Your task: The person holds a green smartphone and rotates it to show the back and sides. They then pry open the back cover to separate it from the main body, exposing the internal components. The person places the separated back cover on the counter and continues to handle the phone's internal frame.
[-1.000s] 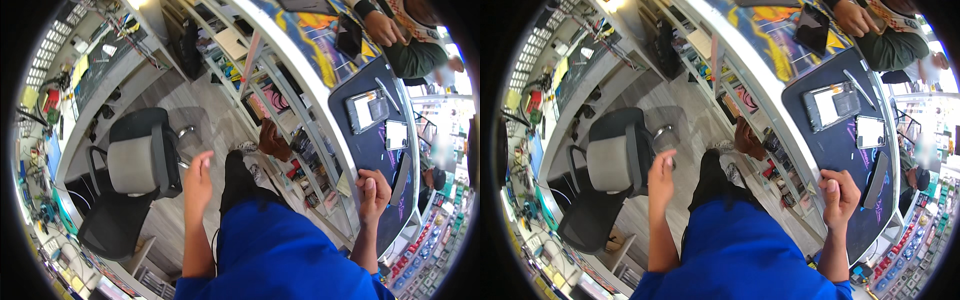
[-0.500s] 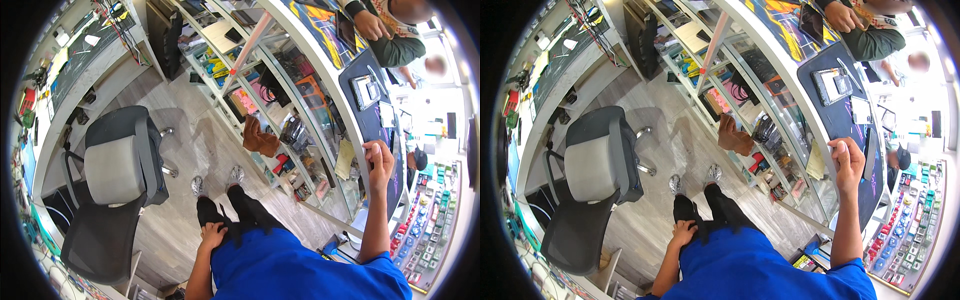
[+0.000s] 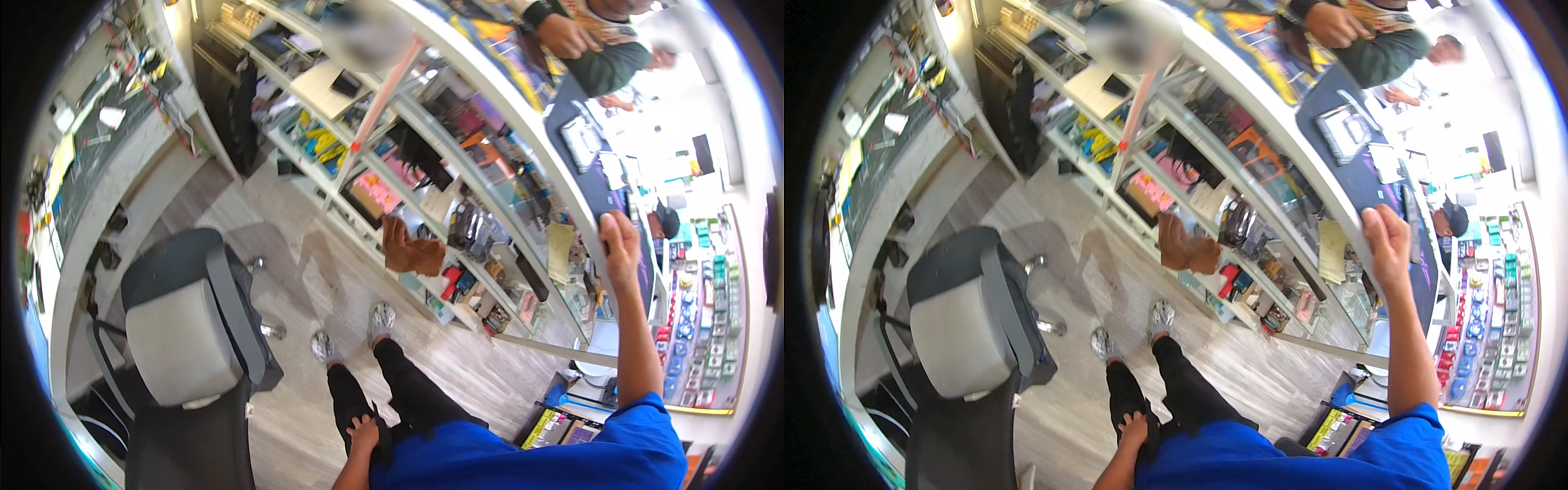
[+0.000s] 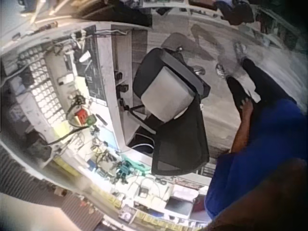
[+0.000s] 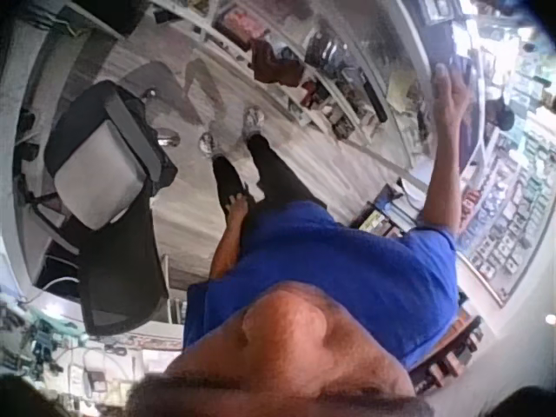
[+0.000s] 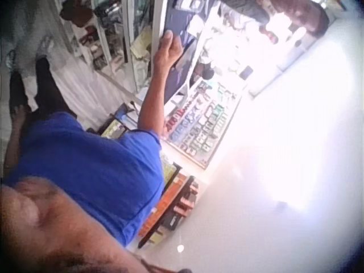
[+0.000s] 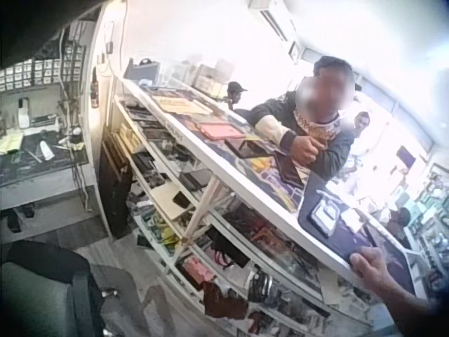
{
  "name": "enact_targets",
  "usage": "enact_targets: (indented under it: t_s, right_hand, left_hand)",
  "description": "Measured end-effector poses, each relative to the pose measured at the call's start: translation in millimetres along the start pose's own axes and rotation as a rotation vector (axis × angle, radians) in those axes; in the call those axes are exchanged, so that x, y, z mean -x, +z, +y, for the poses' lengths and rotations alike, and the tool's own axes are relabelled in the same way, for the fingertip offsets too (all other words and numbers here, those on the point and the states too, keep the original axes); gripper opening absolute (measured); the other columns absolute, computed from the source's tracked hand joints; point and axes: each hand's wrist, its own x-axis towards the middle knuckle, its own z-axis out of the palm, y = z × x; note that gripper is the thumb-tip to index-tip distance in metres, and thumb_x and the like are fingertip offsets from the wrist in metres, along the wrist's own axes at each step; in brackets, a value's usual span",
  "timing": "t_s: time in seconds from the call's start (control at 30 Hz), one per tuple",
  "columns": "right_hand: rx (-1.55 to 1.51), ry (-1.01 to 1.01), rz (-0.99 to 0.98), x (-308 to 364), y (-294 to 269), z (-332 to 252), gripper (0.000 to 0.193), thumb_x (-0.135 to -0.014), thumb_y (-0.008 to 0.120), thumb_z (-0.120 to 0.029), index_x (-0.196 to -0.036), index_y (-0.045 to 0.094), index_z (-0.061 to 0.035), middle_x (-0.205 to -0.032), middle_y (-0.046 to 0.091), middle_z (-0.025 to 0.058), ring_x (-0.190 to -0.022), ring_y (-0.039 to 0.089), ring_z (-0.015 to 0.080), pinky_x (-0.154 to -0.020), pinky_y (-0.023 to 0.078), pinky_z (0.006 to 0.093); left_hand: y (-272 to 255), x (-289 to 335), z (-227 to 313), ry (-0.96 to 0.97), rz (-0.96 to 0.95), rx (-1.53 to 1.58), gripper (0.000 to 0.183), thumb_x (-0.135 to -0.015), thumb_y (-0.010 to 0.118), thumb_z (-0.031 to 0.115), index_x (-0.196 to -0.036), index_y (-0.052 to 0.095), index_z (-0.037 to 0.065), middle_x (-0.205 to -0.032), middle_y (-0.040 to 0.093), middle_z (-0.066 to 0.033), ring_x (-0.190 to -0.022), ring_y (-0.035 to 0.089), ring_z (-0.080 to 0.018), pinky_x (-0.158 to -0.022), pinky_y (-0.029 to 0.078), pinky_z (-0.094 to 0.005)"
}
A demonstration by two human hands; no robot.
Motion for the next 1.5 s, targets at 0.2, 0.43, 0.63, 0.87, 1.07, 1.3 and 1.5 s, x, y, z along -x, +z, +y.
enact_targets:
  t_s: [0.2, 0.43, 0.63, 0.87, 1.07, 1.3, 1.5]
  right_hand:
    - [-0.086, 0.062, -0.003, 9.5, -10.6, 8.3, 0.049, -0.107, 0.067, -0.033, -0.073, 0.055, -0.0007, -0.066, 0.046, 0.0009, -0.065, 0.041, 0.0101, -0.058, 0.035, 0.0347]
    - [-0.125, -0.071, -0.022, -8.0, -3.6, -0.5, 0.048, -0.104, 0.07, -0.043, -0.081, 0.067, -0.0008, -0.072, 0.063, 0.0193, -0.066, 0.059, 0.0369, -0.063, 0.047, 0.0472]
    - [-0.227, -0.015, 0.032, 11.3, -17.6, 3.2, 0.048, -0.106, 0.065, -0.047, -0.087, 0.071, -0.0029, -0.084, 0.07, 0.0201, -0.082, 0.067, 0.0437, -0.074, 0.052, 0.0519]
    - [-0.561, 0.096, 0.142, 30.3, -39.1, 16.0, 0.028, -0.103, 0.073, -0.027, -0.097, 0.077, -0.0005, -0.083, 0.069, 0.0159, -0.075, 0.064, 0.0333, -0.071, 0.052, 0.0438]
    - [-0.262, 0.065, 0.239, 15.1, -53.8, 53.1, 0.023, -0.099, 0.077, -0.022, -0.111, 0.078, -0.0028, -0.097, 0.07, 0.0125, -0.097, 0.067, 0.0312, -0.086, 0.054, 0.0425]
    - [0.016, 0.082, 0.366, -17.3, -28.6, 36.1, 0.016, -0.096, 0.079, -0.021, -0.102, 0.078, -0.0066, -0.098, 0.069, 0.0087, -0.096, 0.068, 0.0303, -0.082, 0.057, 0.0417]
    - [0.06, 0.165, 0.386, -23.9, -21.5, 26.0, 0.009, -0.094, 0.08, -0.013, -0.095, 0.073, -0.0064, -0.093, 0.067, 0.0079, -0.088, 0.067, 0.0291, -0.075, 0.054, 0.0419]
  left_hand:
    - [-2.5, -22.8, -34.3, 0.067, 0.076, -0.075, 0.079, -0.097, 0.046, 0.083, -0.132, 0.079, 0.021, -0.139, 0.072, -0.023, -0.141, 0.052, -0.0556, -0.116, 0.041, -0.0677]
    - [-135.7, 45.9, 18.6, 0.019, 0.069, 0.314, 0.051, -0.105, 0.057, 0.054, -0.123, 0.079, 0.012, -0.125, 0.076, -0.0245, -0.12, 0.071, -0.0456, -0.104, 0.055, -0.0509]
    - [-213.3, 12.6, 78.7, 0.063, 0.08, 0.037, 0.047, -0.106, 0.057, 0.048, -0.121, 0.078, 0.009, -0.123, 0.076, -0.0245, -0.119, 0.071, -0.0454, -0.104, 0.055, -0.0517]
    - [-332.3, 42.1, 178.6, 0.263, 0.576, -0.196, 0.029, -0.105, 0.059, 0.028, -0.114, 0.079, 0.009, -0.117, 0.077, -0.0234, -0.112, 0.071, -0.0463, -0.098, 0.056, -0.0545]
    - [-454.2, 191.1, 345.6, 0.737, 1.187, 0.318, 0.009, -0.101, 0.072, 0.012, -0.102, 0.077, 0.005, -0.106, 0.071, -0.0089, -0.1, 0.065, -0.0267, -0.096, 0.05, -0.038]
    - [-554.1, 201.5, 452.0, 1.097, 1.134, -0.325, 0.019, -0.091, 0.084, 0.019, -0.11, 0.082, 0.017, -0.104, 0.066, -0.0006, -0.112, 0.053, -0.0259, -0.103, 0.041, -0.0409]
    - [-595.5, 169.9, 454.7, 1.232, 1.007, -0.773, 0.02, -0.085, 0.089, 0.026, -0.105, 0.084, 0.026, -0.109, 0.063, 0.0066, -0.113, 0.05, -0.0229, -0.098, 0.036, -0.0435]
